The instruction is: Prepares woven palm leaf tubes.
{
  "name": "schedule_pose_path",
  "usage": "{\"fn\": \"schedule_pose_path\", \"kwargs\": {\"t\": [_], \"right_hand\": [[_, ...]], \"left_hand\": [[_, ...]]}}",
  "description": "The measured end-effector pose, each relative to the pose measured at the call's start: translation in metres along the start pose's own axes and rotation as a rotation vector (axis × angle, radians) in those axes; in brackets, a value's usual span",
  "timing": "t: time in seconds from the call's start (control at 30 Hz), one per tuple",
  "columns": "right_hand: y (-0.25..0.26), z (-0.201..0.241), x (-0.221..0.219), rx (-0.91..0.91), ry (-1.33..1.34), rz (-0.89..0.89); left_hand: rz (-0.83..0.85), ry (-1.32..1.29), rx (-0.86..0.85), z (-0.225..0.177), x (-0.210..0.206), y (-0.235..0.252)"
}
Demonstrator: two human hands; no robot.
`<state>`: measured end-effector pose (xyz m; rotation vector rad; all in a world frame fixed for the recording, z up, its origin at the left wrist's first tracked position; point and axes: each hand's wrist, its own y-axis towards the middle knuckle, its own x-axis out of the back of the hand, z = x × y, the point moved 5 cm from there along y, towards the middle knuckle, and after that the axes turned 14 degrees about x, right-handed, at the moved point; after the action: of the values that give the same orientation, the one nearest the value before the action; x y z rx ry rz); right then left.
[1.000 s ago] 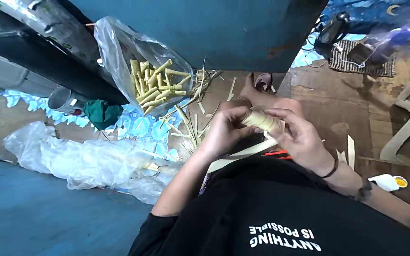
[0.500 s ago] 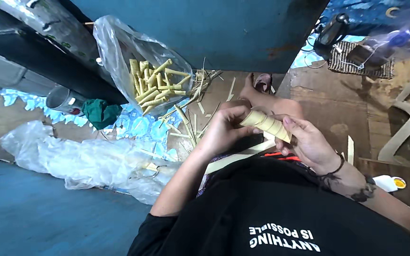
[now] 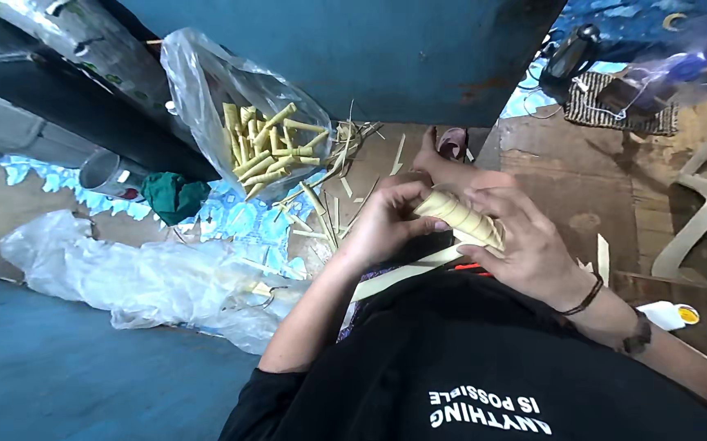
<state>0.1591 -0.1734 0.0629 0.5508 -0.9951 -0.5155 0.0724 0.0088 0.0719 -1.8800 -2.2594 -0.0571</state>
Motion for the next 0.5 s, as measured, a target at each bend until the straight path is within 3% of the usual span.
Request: {"fn": "schedule_pose_path", "kwargs": {"t": [0.07,0.1,0.2,0.23,0.3,0.4,0.43,0.5], "right_hand": [[0.000,0.003,-0.001,0.035,-0.078,-0.057],[-0.003,0.000,-0.001,-0.083,0.065,-0.080],[-0.013,-0.017,-0.011,-0.724,1.016,-0.145],[-0.018,-0.018,-0.016,-0.839,1.193,-0.160],[-0.023,-0.016,-0.017,-0.755,1.049,-0.158],[-0.024,-0.010,-0.007,-0.309,0.358,-0.141],[-0.026,-0.011,-0.005,-0.311,0.343,-0.155],[-0.031,-0.020,-0.008,-0.641,0.740,-0.205]], "left_hand": [[-0.034,-0.018,-0.001,0.001,0.000,0.001],[-0.038,-0.023,-0.002,0.001,0.000,0.001],[0.001,-0.022,-0.020,-0.001,0.002,-0.002],[0.012,0.000,-0.016,0.000,0.002,-0.002],[-0.004,0.055,0.004,0.001,0.004,-0.001],[-0.041,0.083,0.043,0.003,0.008,-0.002],[-0.036,0.075,0.044,0.003,0.008,-0.002],[-0.009,0.058,0.047,0.002,0.007,-0.002]]}}
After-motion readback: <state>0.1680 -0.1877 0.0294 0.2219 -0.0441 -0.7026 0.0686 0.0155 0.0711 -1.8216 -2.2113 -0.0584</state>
